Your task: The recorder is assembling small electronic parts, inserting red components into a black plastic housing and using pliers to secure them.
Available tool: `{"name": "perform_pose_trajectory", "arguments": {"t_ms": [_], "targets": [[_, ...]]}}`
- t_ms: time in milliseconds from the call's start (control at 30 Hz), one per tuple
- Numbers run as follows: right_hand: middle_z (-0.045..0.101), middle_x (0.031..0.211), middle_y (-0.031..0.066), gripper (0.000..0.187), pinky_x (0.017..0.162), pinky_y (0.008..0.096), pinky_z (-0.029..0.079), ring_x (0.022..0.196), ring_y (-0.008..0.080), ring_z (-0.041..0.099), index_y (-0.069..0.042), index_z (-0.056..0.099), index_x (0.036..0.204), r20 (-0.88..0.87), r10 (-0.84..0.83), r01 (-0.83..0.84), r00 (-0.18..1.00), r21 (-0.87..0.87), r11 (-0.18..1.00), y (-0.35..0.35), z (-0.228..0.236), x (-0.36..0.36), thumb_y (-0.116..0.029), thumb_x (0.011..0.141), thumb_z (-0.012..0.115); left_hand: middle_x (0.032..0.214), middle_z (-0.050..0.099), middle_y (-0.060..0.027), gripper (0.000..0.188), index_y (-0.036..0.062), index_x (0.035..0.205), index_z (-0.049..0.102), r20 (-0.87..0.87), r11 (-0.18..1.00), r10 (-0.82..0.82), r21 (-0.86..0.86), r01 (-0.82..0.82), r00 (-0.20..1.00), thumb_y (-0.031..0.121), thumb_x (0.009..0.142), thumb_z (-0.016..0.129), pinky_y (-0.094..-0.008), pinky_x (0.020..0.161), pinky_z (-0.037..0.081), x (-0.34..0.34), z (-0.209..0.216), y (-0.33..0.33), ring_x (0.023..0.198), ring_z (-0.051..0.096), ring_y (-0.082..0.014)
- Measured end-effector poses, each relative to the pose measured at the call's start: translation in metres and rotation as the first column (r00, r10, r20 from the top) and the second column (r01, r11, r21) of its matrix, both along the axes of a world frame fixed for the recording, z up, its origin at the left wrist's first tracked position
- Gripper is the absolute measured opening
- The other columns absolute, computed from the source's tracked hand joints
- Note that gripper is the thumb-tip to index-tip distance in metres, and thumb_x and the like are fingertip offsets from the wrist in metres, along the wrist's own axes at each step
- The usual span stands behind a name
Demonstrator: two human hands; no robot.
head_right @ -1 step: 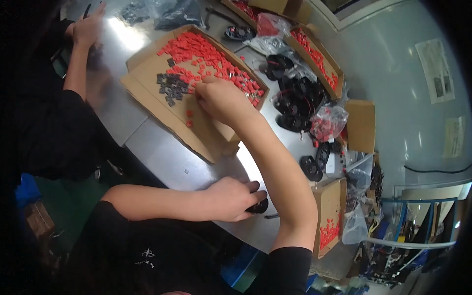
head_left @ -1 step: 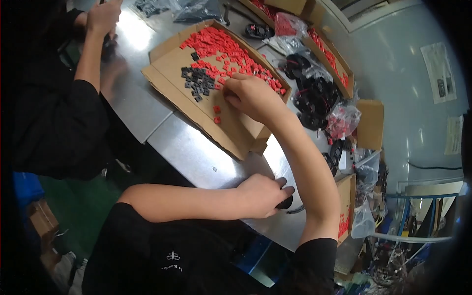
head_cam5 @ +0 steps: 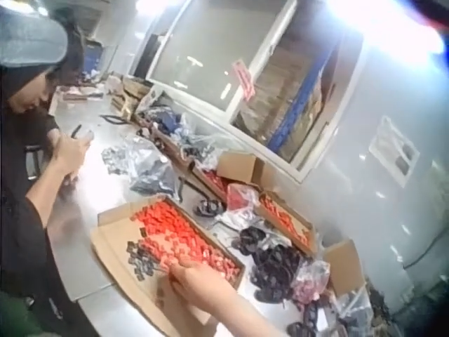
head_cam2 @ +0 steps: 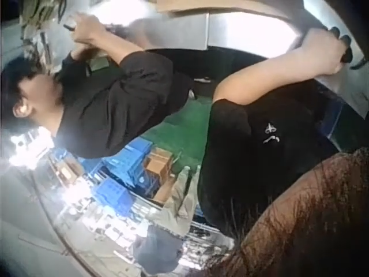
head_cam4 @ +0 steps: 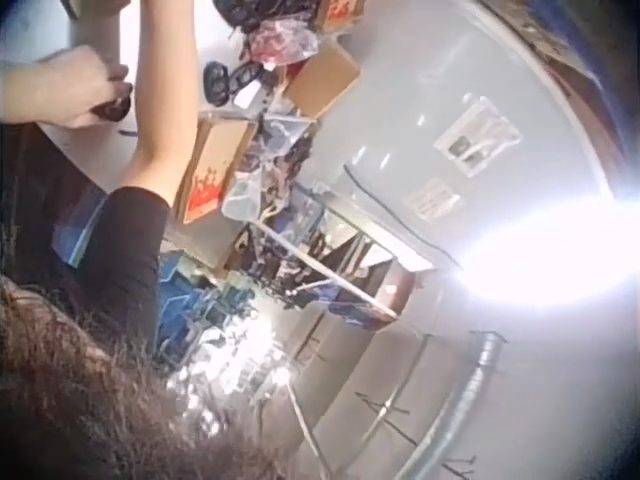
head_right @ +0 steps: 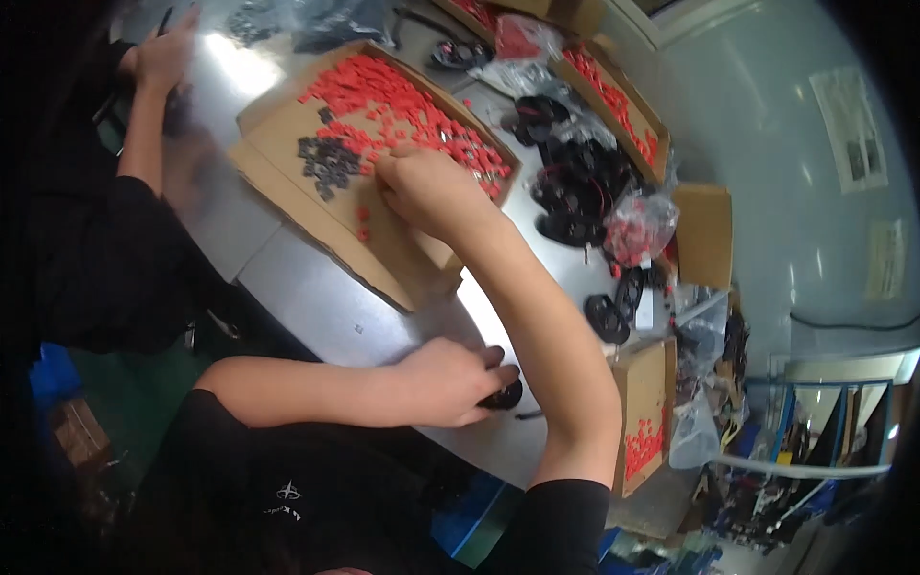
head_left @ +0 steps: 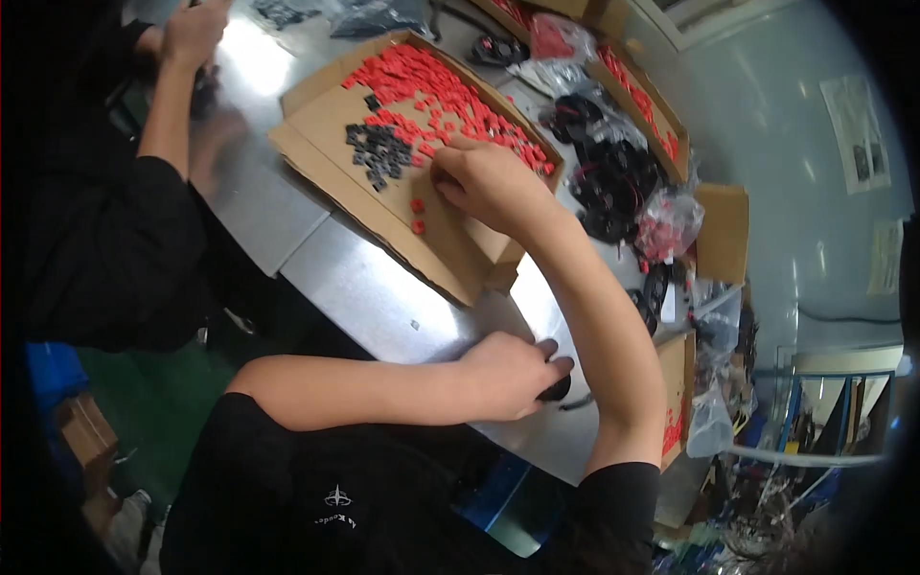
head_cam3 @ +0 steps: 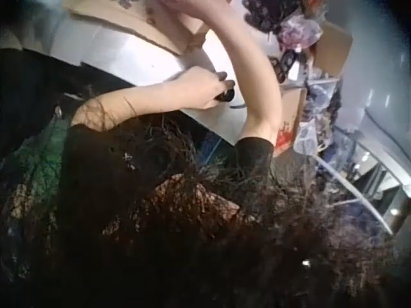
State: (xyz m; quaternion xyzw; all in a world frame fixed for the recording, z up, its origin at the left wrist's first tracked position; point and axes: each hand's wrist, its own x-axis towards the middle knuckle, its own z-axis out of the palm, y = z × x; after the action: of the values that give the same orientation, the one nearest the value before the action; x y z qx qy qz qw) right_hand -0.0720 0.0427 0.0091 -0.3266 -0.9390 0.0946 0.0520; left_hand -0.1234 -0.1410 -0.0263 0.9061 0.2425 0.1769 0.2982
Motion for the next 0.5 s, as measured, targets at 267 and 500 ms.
{"name": "perform_pose_trajectory", "arguments": {"t_ms": [267,500], "targets": [[0.071,0.091,0.0115,0.015,0.070,0.0341,0.054,0.082,0.0231,0.070,-0.002,0.069,0.099,-0.239,-0.544,0.530,0.804,-0.125,0.838,-0.135,0.030,0.142,-0.007,0.086,0.074,0.107,0.065,-0.0131,0.051,0.0061,0.124,0.062,0.100,0.998,0.027,-0.052,-0.022,0.995,0.023,0.080,0.082,-0.0451,0.083,0.055,-0.007,0.001,0.012,0.096,0.066,-0.0340],[0.070,0.105,0.0126,0.017,0.079,0.0349,0.057,0.091,0.0257,0.072,-0.001,0.069,0.103,-0.152,-0.775,0.705,0.613,-0.337,0.624,-0.232,0.000,0.193,-0.007,0.088,0.075,0.105,0.064,-0.0153,0.050,0.0050,0.124,0.062,0.126,0.990,-0.019,-0.139,0.037,0.992,0.021,0.081,0.082,-0.0457,0.082,0.052,0.001,0.007,0.010,0.096,0.064,-0.0387]]}}
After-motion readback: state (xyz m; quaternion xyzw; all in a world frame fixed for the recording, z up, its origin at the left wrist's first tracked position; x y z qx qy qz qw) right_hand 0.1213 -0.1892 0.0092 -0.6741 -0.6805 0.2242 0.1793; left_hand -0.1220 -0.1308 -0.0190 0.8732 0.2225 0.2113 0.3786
